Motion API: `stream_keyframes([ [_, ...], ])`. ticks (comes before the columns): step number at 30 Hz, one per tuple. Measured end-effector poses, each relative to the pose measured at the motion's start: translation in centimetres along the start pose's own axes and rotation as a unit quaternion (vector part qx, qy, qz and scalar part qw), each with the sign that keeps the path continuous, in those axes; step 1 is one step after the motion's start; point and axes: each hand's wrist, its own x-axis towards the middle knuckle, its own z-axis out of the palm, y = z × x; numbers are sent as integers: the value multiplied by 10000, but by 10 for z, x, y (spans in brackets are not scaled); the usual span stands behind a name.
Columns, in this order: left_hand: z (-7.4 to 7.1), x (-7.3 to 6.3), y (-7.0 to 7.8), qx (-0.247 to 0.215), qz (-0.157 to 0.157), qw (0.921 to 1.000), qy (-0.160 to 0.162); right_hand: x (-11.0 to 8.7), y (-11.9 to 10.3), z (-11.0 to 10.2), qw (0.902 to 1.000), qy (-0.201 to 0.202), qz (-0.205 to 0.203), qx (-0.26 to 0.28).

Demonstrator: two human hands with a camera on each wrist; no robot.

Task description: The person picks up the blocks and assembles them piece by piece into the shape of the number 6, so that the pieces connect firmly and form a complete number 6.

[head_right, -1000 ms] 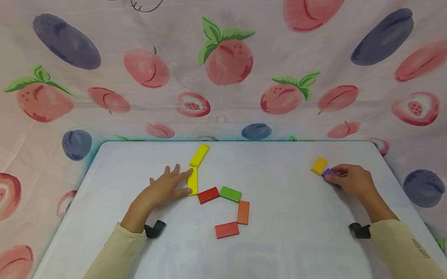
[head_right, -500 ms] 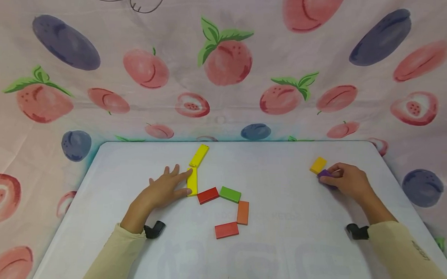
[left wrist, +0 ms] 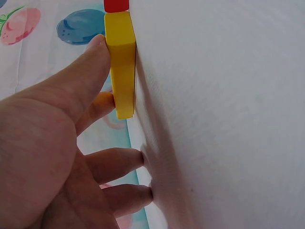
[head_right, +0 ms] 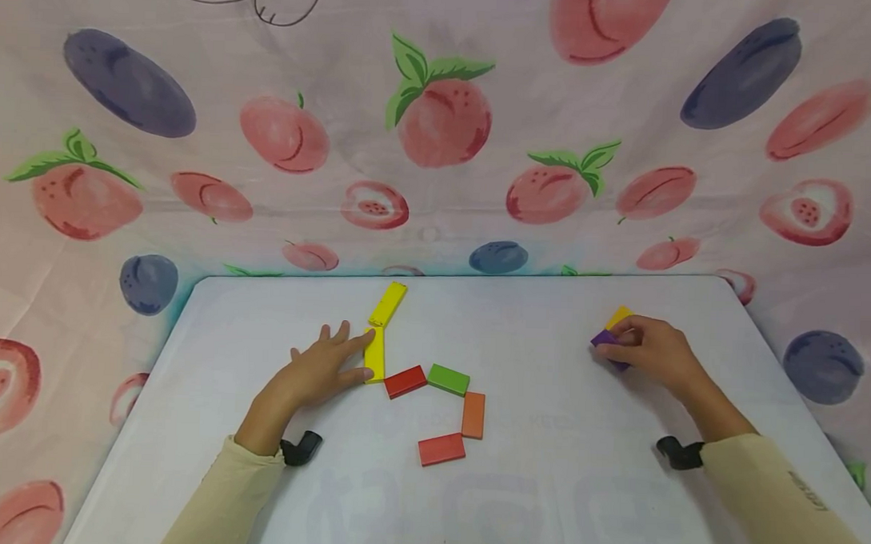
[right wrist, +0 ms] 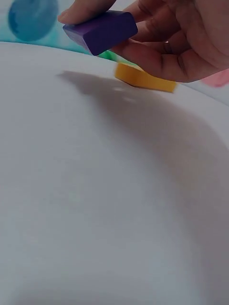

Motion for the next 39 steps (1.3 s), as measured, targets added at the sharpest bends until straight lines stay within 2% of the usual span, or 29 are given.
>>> stream_keyframes([
  [10,0,0,0,16,31,10000,23,-5,-33,19,9977,-269,-578,237],
  [23,0,-1,-1,-35,56,10000,21,-15,-74,40,9887,-725,-1058,777],
  [32,-1,-1,-1,-17,37,10000,3,-18,-100,58,9860,-944,-1135,778],
  [39,-1,-2,-1,-79,80,9999,6,-20,-122,72,9806,-982,-1476,832],
])
